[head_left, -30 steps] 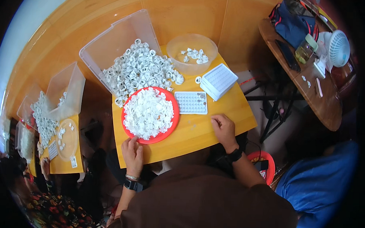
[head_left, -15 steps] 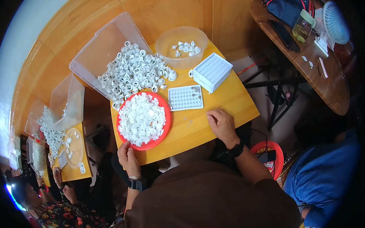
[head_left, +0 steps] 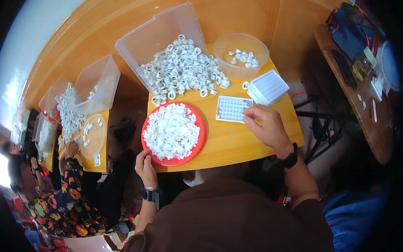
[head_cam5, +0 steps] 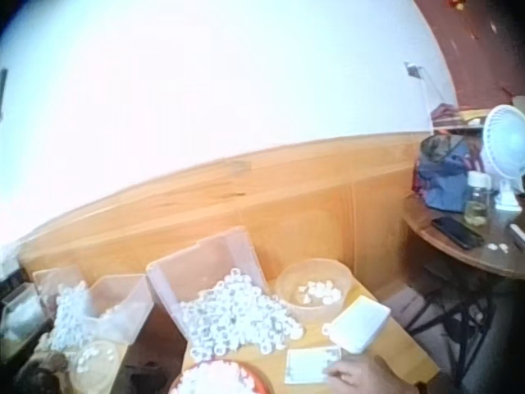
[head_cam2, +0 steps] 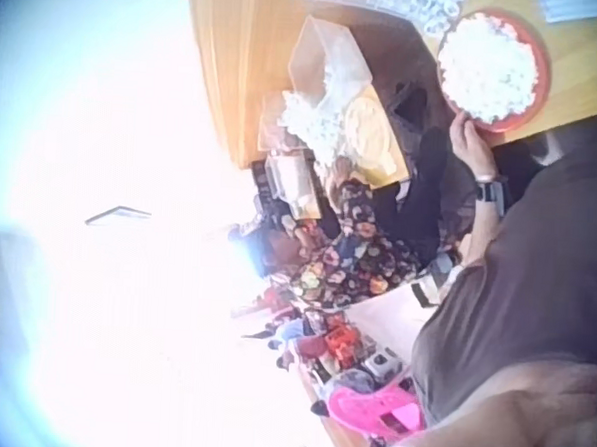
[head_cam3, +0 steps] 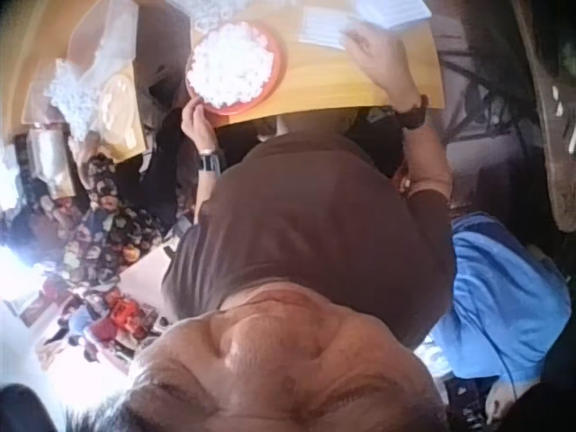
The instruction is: The recorder is assembling small white plastic components by inserting small black pieces into them.
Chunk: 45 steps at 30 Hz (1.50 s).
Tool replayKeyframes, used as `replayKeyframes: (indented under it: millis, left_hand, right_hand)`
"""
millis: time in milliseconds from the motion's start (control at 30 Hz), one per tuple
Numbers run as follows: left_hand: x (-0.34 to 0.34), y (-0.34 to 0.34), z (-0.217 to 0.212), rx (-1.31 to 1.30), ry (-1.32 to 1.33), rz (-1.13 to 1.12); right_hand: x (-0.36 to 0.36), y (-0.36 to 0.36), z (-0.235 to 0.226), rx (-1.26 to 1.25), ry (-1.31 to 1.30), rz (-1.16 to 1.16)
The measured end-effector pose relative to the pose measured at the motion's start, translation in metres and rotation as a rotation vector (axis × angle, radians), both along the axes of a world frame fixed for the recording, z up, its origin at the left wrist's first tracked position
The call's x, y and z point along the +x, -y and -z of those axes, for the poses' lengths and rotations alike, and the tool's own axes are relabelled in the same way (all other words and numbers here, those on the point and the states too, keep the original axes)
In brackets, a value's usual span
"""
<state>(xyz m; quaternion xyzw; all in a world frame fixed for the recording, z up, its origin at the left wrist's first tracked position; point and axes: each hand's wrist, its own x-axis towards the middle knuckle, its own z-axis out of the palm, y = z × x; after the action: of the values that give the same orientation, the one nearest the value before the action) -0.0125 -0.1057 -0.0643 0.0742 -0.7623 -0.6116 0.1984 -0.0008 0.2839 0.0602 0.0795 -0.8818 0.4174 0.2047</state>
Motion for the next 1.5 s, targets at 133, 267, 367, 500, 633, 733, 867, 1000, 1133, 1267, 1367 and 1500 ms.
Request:
replayKeyframes:
  millis: [133, 267, 367, 500, 633, 733, 867, 1000, 1133, 1267, 1367, 1500]
  left_hand:
    - [0.003, 0.002, -0.005, 0.029, 0.013, -0.022]
    - [-0.003, -0.013, -0.004, 0.208, 0.041, -0.049]
    - [-0.005, -0.004, -0.014, 0.396, 0.113, -0.052]
    - [-0.009, -0.010, -0.015, 0.440, 0.150, -0.066]
    - [-0.019, -0.019, -0.013, 0.622, 0.172, -0.056]
    - [-0.023, -0.020, -0.010, 0.684, 0.149, -0.055]
    - [-0.030, -0.021, -0.004, 0.695, 0.108, -0.142]
    - [-0.035, -0.027, -0.002, 0.725, 0.072, -0.222]
    - [-0.046, -0.024, 0.005, 0.733, 0.036, -0.241]
    - [-0.065, -0.025, 0.003, 0.754, 0.049, -0.273]
    - [-0.080, -0.022, -0.004, 0.773, 0.071, -0.229]
    - [-0.099, -0.013, 0.001, 0.772, 0.118, -0.129]
  right_hand:
    - [-0.073, 0.050, -0.036, 0.229, -0.139, -0.304]
    - [-0.162, 0.113, -0.031, 0.521, -0.158, -0.490]
    - [-0.208, 0.163, -0.002, 0.610, -0.161, -0.604]
    - [-0.252, 0.202, 0.044, 0.732, -0.207, -0.785]
    - [-0.278, 0.208, 0.082, 0.753, -0.242, -0.850]
    - [-0.291, 0.202, 0.084, 0.804, -0.184, -0.902]
    - [-0.293, 0.188, 0.080, 0.793, -0.121, -0.961]
    - [-0.295, 0.157, 0.080, 0.850, -0.073, -0.956]
    - [-0.302, 0.118, 0.107, 0.710, -0.129, -0.884]
    - [-0.286, 0.094, 0.091, 0.845, 0.104, -0.775]
    - [-0.263, 0.077, 0.088, 0.676, 0.026, -0.765]
    - [-0.220, 0.049, 0.071, 0.486, -0.030, -0.630]
